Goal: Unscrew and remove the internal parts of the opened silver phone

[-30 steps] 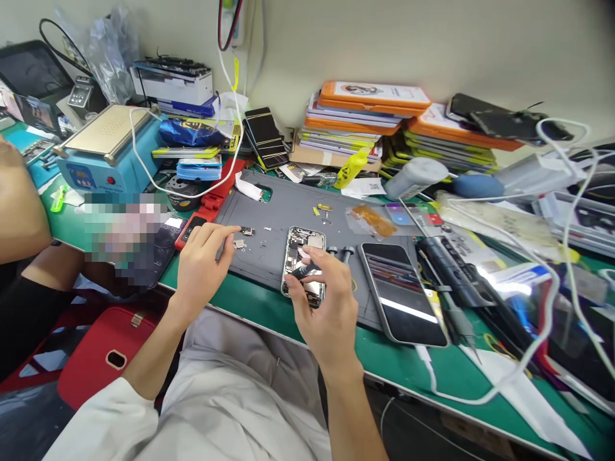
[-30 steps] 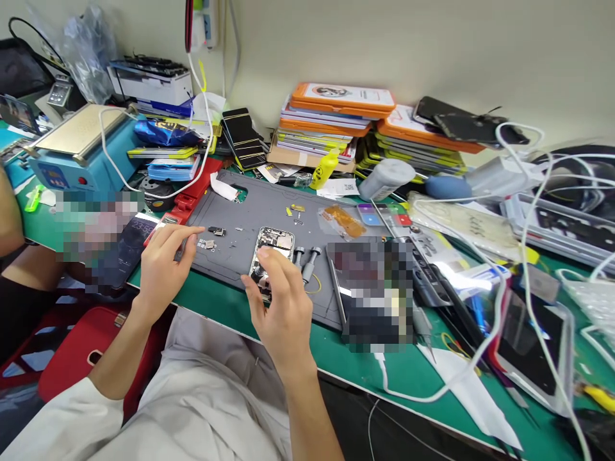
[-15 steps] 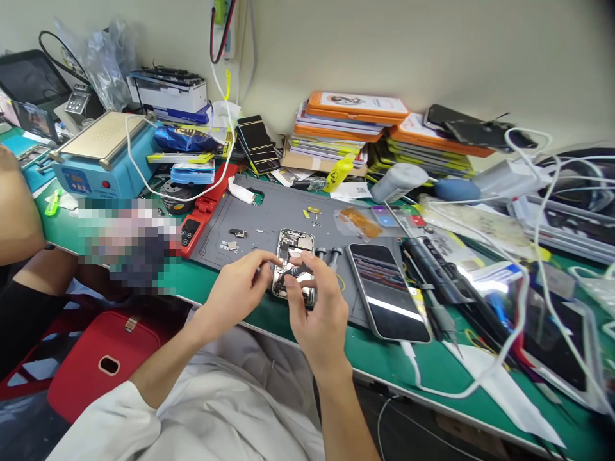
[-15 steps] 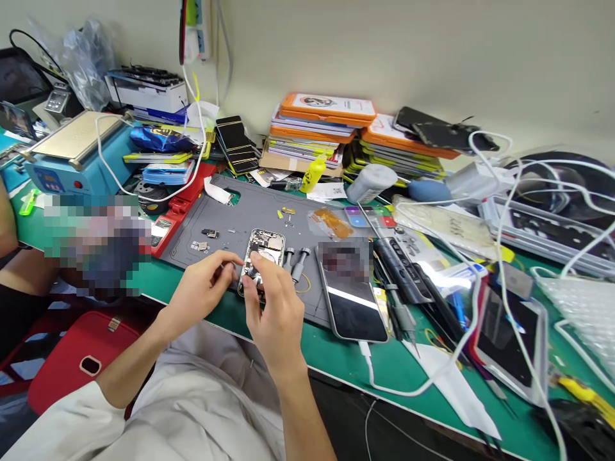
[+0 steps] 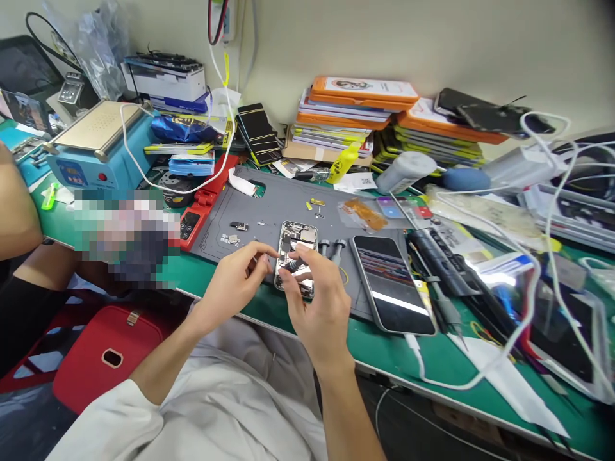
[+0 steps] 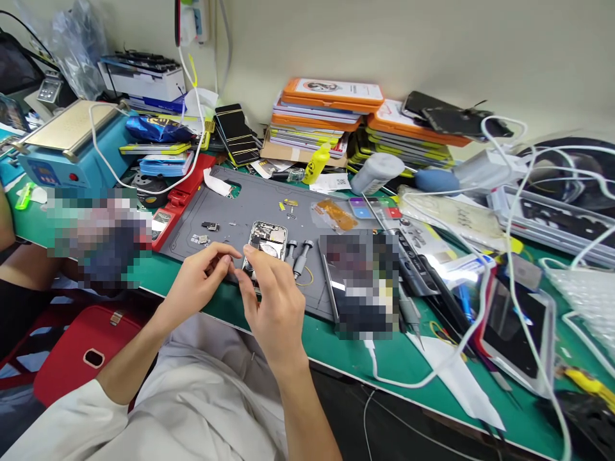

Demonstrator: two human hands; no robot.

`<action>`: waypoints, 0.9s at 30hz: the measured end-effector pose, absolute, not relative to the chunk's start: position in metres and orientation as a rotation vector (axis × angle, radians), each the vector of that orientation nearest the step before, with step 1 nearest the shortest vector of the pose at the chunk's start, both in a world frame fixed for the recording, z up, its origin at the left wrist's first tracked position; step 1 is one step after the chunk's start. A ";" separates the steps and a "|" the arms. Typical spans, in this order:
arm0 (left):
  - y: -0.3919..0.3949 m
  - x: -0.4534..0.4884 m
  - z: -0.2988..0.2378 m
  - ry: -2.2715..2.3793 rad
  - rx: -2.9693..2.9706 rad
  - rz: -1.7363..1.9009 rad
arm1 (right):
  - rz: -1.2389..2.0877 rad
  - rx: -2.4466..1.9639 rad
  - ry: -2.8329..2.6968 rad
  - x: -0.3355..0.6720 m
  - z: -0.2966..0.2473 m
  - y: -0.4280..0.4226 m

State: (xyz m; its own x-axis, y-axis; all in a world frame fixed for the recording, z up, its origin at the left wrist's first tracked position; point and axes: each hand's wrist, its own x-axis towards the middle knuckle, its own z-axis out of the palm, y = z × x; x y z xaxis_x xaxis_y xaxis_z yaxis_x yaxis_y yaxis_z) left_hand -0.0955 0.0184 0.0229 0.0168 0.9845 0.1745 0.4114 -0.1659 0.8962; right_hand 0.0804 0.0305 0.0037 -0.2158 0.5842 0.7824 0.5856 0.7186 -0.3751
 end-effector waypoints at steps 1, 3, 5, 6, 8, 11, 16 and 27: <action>0.018 -0.095 0.023 1.448 1.648 1.129 | -0.004 -0.916 -1.873 0.080 0.003 0.031; 0.017 -0.095 0.022 1.456 1.648 1.140 | 0.016 -0.943 -1.857 0.081 0.001 0.031; 0.017 -0.094 0.021 1.462 1.648 1.150 | 0.030 -0.964 -1.848 0.082 0.000 0.032; 0.017 -0.094 0.021 1.462 1.648 1.155 | 0.027 -0.976 -1.844 0.082 0.000 0.032; 0.017 -0.094 0.020 1.460 1.648 1.167 | -0.007 -0.977 -1.843 0.083 0.000 0.033; 0.016 -0.094 0.021 1.458 1.643 1.191 | -0.052 -0.947 -1.862 0.082 0.000 0.034; 0.016 -0.093 0.021 1.462 1.643 1.208 | -0.042 -0.960 -1.855 0.081 0.000 0.034; 0.014 -0.092 0.022 1.460 1.534 1.173 | -0.008 -0.918 -1.854 0.082 -0.002 0.033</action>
